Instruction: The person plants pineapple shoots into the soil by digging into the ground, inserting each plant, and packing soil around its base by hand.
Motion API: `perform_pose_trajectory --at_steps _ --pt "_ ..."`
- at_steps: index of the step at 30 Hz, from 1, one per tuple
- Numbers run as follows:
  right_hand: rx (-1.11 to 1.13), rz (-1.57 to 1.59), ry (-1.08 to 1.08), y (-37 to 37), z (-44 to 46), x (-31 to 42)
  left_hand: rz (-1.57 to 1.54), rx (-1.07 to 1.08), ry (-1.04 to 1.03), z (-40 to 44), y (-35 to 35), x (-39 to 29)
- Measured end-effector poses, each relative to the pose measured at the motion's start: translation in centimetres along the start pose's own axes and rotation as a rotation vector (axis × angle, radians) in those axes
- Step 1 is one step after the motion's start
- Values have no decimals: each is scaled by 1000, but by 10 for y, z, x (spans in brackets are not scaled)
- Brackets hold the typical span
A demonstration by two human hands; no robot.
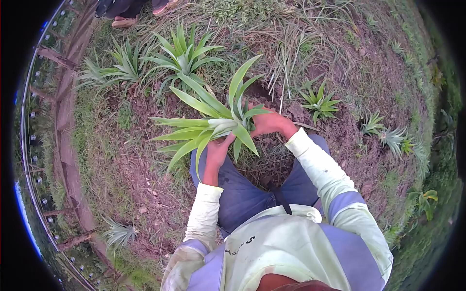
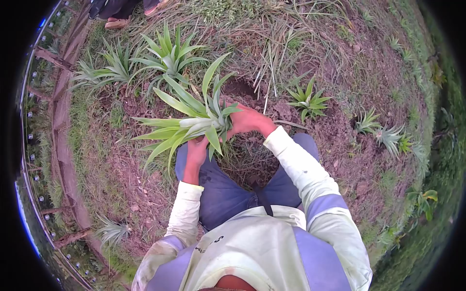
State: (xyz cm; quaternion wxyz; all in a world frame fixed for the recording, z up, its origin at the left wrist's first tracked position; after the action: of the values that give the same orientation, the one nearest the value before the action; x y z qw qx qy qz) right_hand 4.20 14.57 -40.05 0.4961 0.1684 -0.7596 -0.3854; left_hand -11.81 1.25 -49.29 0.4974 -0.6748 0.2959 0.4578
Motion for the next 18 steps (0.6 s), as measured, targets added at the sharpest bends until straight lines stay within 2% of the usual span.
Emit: perform_pose_trajectory --at_steps 1,3,5,7,8,9,10,11,12,14,16,18 --pt "0 -3 3 -6 0 -3 -11 -8 -13 1 2 1" --pt "-217 12 4 -12 -4 -4 -14 -10 33 -1 6 2" --pt "-232 35 -36 -15 -14 0 -20 -9 83 -3 5 1" --pt "-247 56 -74 -18 -15 -4 -23 -9 31 -3 4 -3" --pt "-349 54 -11 -23 -12 -14 -24 -12 28 -3 3 -4" --pt "-452 52 51 -17 -14 -9 -101 -100 35 -3 4 -5" --pt "-452 49 52 -14 -15 -6 -178 -186 41 -2 4 -6" --pt "-542 55 -80 -8 -19 -9 -190 -21 -104 1 -2 -16" --pt "-632 61 -214 -1 -24 -7 -192 -19 -104 -1 -3 -15" --pt "-708 3 -253 -2 -22 -11 -244 -78 -75 -5 -4 -11" --pt "-806 194 -363 -1 -24 -4 -205 -72 -94 -6 -17 -6" --pt "-842 119 -302 -13 -18 0 -127 -60 -131 -8 -35 -3"
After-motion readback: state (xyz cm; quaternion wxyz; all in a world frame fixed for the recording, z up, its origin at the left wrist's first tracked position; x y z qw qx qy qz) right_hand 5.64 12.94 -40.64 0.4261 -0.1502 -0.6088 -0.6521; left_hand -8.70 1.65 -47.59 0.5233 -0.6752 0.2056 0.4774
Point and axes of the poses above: each hand's wrist, its own z-axis towards the middle knuckle, its own y-axis out of the back of the hand, x = y × z, the point moved 4 cm from there along z, towards the middle knuckle, and after that the axes turned 7 degrees about -z, right-handed, at the moved point
